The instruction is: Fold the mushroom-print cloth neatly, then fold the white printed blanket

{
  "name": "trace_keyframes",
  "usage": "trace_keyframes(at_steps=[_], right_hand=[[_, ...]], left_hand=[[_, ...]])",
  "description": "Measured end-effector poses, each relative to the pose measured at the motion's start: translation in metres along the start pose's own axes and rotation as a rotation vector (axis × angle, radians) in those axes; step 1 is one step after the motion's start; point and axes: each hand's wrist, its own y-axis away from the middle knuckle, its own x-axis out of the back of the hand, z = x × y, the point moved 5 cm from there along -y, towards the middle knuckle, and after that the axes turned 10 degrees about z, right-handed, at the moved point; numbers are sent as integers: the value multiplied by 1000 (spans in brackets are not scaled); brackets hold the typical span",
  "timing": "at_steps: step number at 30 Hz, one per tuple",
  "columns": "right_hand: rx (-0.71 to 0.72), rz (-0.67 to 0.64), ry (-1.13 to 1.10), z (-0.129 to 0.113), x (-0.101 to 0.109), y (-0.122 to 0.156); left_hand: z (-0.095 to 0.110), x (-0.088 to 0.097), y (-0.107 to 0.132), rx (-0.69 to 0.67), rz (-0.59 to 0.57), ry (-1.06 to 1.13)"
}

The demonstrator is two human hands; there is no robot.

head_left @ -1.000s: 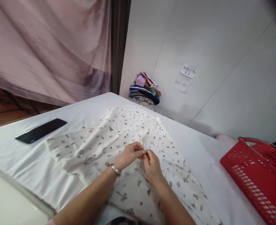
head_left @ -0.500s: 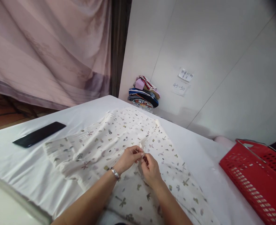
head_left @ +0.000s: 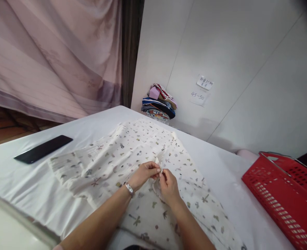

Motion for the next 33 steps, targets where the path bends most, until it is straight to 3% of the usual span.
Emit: trace_keyframes(at_steps=[14, 22, 33], right_hand=[[22, -30, 33, 8, 0, 4], [-11, 49, 130, 6, 3, 2], [69, -20, 88, -6, 6, 2]], left_hand=[[4, -1, 2, -177, 31, -287], [16, -5, 12, -335, 183, -481], [25, -9, 19, -324, 202, -531]])
